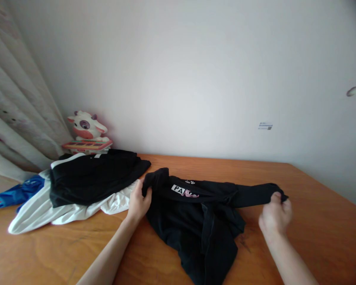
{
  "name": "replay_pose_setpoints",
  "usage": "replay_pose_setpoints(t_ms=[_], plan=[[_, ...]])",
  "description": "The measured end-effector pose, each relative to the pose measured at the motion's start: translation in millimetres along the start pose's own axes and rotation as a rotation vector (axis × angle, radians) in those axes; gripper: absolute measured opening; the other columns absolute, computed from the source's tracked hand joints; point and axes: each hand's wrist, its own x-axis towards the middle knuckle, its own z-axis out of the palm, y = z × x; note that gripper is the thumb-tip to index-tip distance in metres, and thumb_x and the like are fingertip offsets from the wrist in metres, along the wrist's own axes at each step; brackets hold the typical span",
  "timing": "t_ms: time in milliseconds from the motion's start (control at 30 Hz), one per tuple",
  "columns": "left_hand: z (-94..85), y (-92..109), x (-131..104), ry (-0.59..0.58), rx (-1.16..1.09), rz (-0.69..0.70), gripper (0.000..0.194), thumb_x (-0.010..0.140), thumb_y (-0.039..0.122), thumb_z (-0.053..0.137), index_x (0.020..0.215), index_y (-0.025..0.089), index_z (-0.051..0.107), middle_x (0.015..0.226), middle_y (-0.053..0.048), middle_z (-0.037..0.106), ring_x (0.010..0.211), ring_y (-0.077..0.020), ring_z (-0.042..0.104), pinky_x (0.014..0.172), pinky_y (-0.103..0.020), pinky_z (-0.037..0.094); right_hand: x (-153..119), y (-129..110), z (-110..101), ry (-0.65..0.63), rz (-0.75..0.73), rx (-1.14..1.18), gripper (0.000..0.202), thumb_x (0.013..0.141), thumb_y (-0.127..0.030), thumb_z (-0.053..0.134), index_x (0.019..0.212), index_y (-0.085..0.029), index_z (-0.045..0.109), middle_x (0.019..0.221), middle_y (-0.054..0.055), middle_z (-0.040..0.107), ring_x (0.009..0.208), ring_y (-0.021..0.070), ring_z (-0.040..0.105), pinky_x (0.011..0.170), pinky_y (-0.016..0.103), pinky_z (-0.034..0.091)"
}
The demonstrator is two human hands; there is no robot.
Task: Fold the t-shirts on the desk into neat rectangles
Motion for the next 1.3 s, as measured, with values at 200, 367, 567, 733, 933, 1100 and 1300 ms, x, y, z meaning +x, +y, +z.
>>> replay_pose_setpoints(t_ms=[200,367,567,733,933,1100,1300], plan=[[1.6,13,-9,-0.27,0.215,0.11,0.017,0.075,0.038,0.065,0.079,0.024,0.057,0.074,-0.003,0.063,0.074,-0.026,0.063,0.073,-0.035,0.049,-13,-10,7,0.005,-0.274,-0.244,0.05,0.081,-0.057,0.06,0.112,-0.018,0.063,0.113,0.014,0.064,0.116,0.0333,0.057,0.105,0.055,0.042],[4.1,17,-8,-0.35,0.249,0.163,0.023,0.08,0.036,0.061,0.066,0.025,0.047,0.07,-0.002,0.06,0.072,-0.0232,0.06,0.07,-0.033,0.045,-29,-13,12,-0.325,-0.371,-0.494,0.061,0.077,-0.075,0.059,0.104,-0.021,0.071,0.114,0.015,0.068,0.109,0.0342,0.061,0.096,0.052,0.046],[-0.1,20,-6,-0.307,-0.181,0.019,0.019,0.064,0.025,0.058,0.073,0.026,0.041,0.065,0.005,0.052,0.063,-0.017,0.053,0.063,-0.028,0.041,-27,2,8,-0.611,-0.256,-0.703,0.067,0.071,-0.08,0.06,0.106,-0.025,0.076,0.082,0.005,0.072,0.082,0.0303,0.069,0.069,0.041,0.05],[-11.3,24,-3,-0.391,-0.356,-0.059,0.02,0.07,0.028,0.059,0.089,0.023,0.059,0.076,-0.001,0.066,0.075,-0.0216,0.062,0.068,-0.031,0.046,-23,1,4,-0.768,-0.239,-0.659,0.046,0.072,-0.066,0.064,0.096,-0.029,0.079,0.08,0.004,0.075,0.079,0.0296,0.071,0.066,0.037,0.048],[-2.2,27,-11,-0.428,0.214,0.325,0.026,0.076,0.049,0.077,0.08,0.025,0.067,0.078,-0.005,0.073,0.08,-0.0264,0.066,0.085,-0.04,0.048,-31,-11,10,-0.647,-0.427,-0.589,0.026,0.079,-0.052,0.063,0.08,-0.027,0.069,0.074,0.001,0.066,0.07,0.0225,0.065,0.065,0.033,0.045],[3.0,13,-13,-0.169,0.126,0.487,0.017,0.092,0.04,0.065,0.089,0.023,0.064,0.084,-0.005,0.073,0.081,-0.0219,0.07,0.08,-0.036,0.055,-33,-26,10,-0.273,-0.733,-0.38,0.015,0.09,-0.033,0.056,0.096,-0.024,0.066,0.092,0.007,0.065,0.086,0.0242,0.065,0.082,0.039,0.05],[-9.9,-4,2,0.069,0.091,0.21,0.023,0.085,0.04,0.065,0.087,0.024,0.049,0.086,-0.003,0.072,0.082,-0.021,0.073,0.075,-0.033,0.058,-29,-29,5,-0.208,-0.808,-0.353,0.005,0.081,-0.027,0.063,0.081,-0.025,0.059,0.113,0.012,0.062,0.107,0.0294,0.061,0.094,0.047,0.049]])
